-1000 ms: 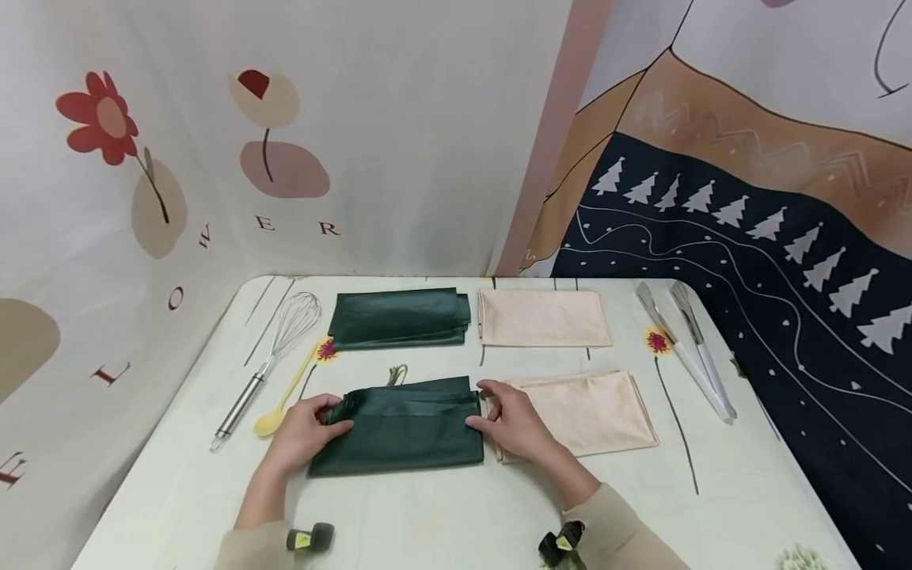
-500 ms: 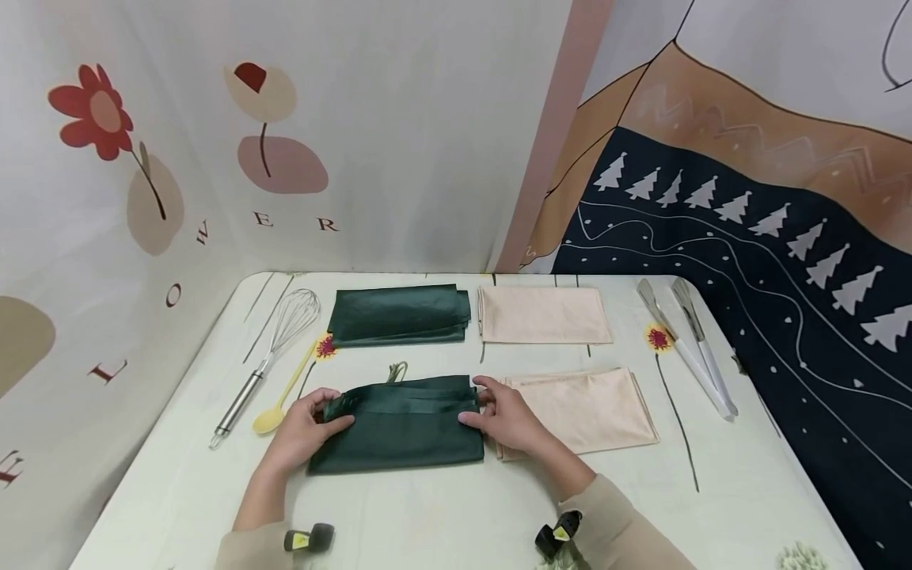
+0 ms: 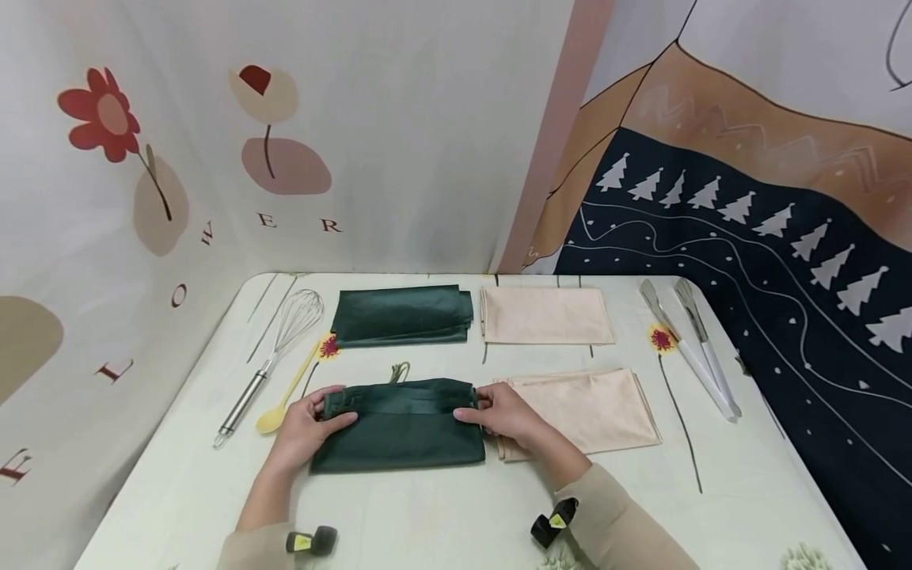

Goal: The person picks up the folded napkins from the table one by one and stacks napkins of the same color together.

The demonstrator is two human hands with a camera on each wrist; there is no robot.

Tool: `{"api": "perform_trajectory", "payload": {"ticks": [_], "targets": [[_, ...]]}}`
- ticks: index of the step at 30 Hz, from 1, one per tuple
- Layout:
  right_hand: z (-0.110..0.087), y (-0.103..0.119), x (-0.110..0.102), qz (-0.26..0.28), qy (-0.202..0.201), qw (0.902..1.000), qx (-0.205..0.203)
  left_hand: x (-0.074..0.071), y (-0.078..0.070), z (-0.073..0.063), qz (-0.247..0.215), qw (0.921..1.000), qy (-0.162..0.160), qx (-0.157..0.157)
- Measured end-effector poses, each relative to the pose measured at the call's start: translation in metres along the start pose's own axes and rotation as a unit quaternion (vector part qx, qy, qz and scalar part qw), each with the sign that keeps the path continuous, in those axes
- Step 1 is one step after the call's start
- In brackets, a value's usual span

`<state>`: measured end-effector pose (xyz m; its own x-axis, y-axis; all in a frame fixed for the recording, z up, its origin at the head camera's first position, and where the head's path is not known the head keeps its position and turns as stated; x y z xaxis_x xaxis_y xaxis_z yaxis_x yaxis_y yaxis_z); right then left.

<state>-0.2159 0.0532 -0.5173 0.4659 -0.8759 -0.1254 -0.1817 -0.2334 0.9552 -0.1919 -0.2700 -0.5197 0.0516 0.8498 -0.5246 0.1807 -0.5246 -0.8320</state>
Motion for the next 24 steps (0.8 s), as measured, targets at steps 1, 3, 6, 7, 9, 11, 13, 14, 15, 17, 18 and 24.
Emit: {"api": "perform_trajectory", "payload": {"ticks": [1, 3, 6, 7, 9, 11, 13, 14, 15, 17, 18, 24], "targets": [[0.000, 0.000, 0.000, -0.007, 0.002, 1.0000, -0.005, 0.000, 0.000, 0.000, 0.000, 1.0000, -0.001, -0.002], [0.001, 0.002, 0.001, -0.030, 0.007, 0.9993, -0.020, 0.000, 0.000, -0.001, -0.002, 1.0000, -0.003, -0.002], [0.001, 0.005, 0.003, -0.079, 0.009, 0.9956, -0.049, 0.000, -0.001, -0.002, 0.000, 1.0000, -0.001, 0.004], [0.001, 0.006, 0.004, -0.090, 0.010, 0.9941, -0.059, -0.001, -0.001, -0.002, 0.002, 1.0000, -0.001, 0.005], [0.001, 0.008, 0.005, -0.109, 0.007, 0.9911, -0.076, -0.002, -0.001, -0.001, 0.007, 0.9999, 0.000, 0.009], [0.001, 0.010, 0.005, -0.116, -0.001, 0.9893, -0.088, -0.003, -0.002, -0.001, 0.012, 0.9998, 0.002, 0.013], [0.001, 0.011, 0.005, -0.121, -0.014, 0.9881, -0.093, -0.003, -0.001, 0.000, 0.015, 0.9998, 0.005, 0.014], [0.000, 0.011, 0.005, -0.123, -0.021, 0.9877, -0.094, -0.003, -0.001, 0.000, 0.016, 0.9997, 0.008, 0.016], [0.000, 0.011, 0.005, -0.123, -0.027, 0.9874, -0.096, -0.002, -0.001, 0.000, 0.017, 0.9997, 0.010, 0.017], [-0.001, 0.011, 0.004, -0.120, -0.037, 0.9874, -0.097, -0.002, 0.000, 0.001, 0.016, 0.9997, 0.013, 0.016], [-0.001, 0.011, 0.004, -0.114, -0.039, 0.9878, -0.098, -0.001, 0.000, 0.001, 0.015, 0.9997, 0.013, 0.016], [0.000, 0.012, 0.007, -0.091, -0.020, 0.9914, -0.093, -0.002, 0.001, 0.001, 0.014, 0.9998, 0.008, 0.010]]}}
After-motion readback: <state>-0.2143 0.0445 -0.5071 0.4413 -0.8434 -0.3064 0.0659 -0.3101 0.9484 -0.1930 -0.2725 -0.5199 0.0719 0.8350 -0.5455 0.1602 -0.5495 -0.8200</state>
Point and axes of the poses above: each hand's wrist, its own z-axis towards the middle knuckle, its own x-axis out of the palm, y = z × x, the point moved 7 cm from there along z, towards the middle knuckle, and after that the axes turned 5 degrees about z, right-handed, at the moved point
